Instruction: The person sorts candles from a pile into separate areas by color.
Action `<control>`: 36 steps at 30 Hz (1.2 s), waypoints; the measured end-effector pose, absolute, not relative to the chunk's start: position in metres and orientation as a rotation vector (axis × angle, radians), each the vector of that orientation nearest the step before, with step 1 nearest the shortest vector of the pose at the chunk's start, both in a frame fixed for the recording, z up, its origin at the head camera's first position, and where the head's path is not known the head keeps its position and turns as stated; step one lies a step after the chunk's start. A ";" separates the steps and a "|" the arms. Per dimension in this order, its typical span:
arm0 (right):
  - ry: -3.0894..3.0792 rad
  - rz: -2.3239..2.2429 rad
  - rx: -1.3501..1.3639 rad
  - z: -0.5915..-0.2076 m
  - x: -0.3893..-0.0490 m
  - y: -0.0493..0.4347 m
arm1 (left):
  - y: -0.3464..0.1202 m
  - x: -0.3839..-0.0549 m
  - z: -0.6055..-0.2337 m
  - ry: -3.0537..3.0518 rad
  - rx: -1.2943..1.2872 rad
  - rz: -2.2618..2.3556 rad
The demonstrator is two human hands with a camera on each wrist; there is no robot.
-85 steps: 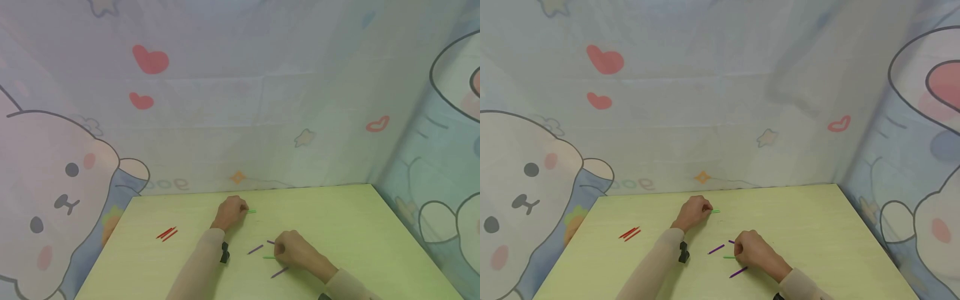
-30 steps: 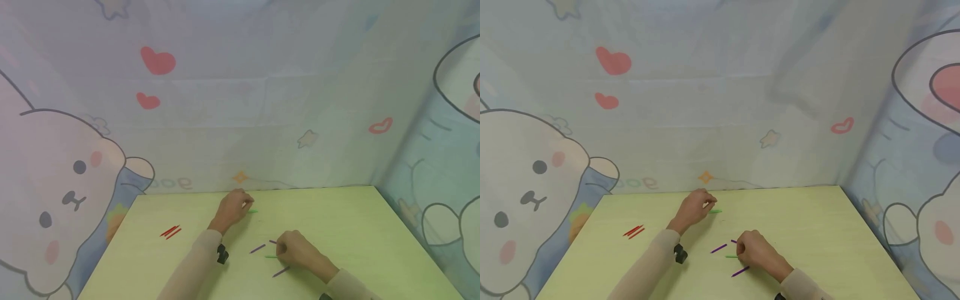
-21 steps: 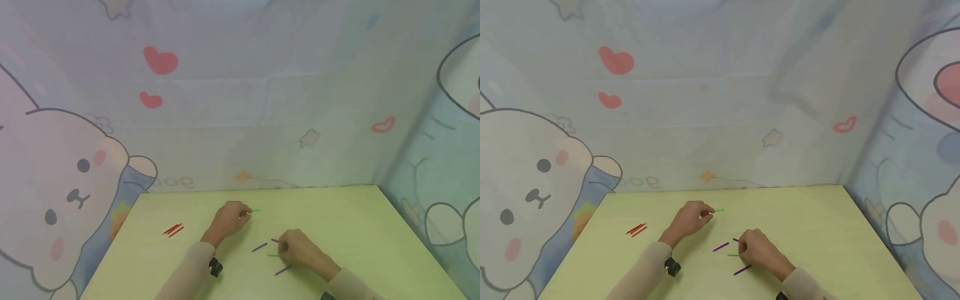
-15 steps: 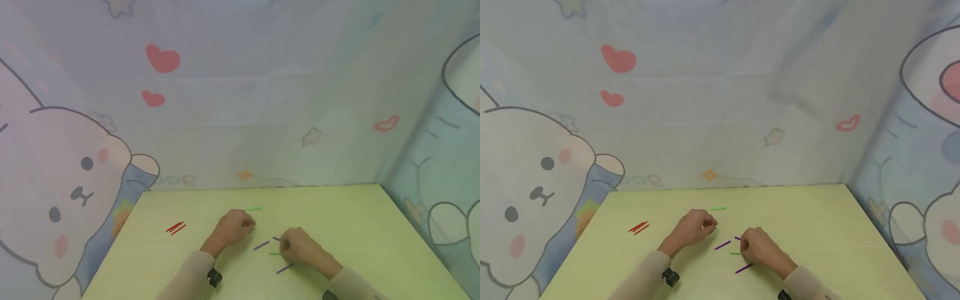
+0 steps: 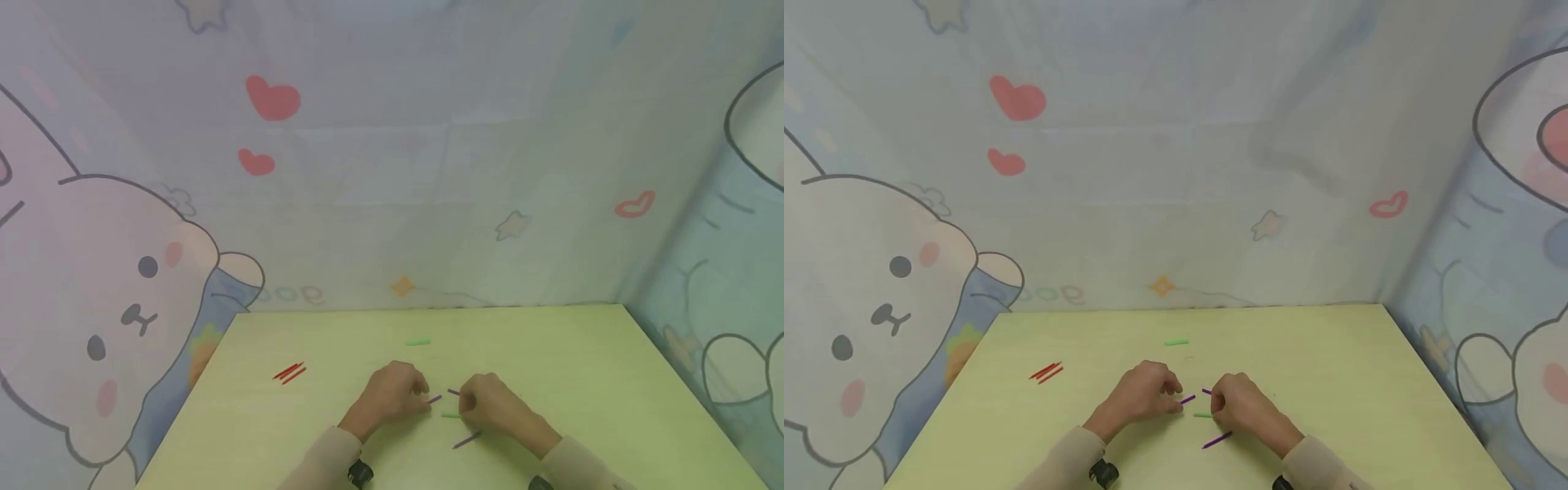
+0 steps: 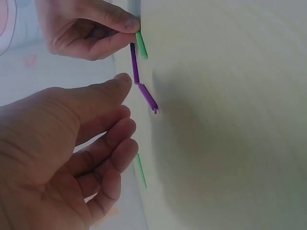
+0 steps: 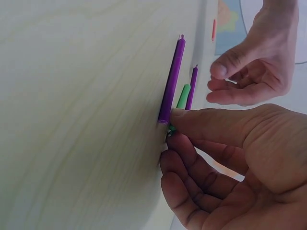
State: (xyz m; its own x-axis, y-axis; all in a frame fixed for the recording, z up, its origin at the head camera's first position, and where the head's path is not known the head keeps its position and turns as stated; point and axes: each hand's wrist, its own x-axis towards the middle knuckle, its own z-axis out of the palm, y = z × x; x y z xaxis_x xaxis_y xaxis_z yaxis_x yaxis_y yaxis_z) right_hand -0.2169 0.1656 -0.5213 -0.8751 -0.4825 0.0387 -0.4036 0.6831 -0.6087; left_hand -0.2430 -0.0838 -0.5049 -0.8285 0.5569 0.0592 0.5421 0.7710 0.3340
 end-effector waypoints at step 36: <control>2.750 -0.967 -0.795 -0.520 -0.215 0.168 | -0.079 -0.234 -0.512 2.951 0.871 0.422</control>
State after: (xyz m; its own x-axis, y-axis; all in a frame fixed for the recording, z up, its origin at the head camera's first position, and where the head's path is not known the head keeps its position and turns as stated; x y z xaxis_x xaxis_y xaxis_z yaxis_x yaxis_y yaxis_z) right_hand -0.2152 0.1677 -0.5197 -0.8549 -0.5155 0.0585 -0.4387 0.6582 -0.6118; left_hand -0.2339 -0.0793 -0.5124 -0.8419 0.5380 0.0417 0.5281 0.8057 0.2681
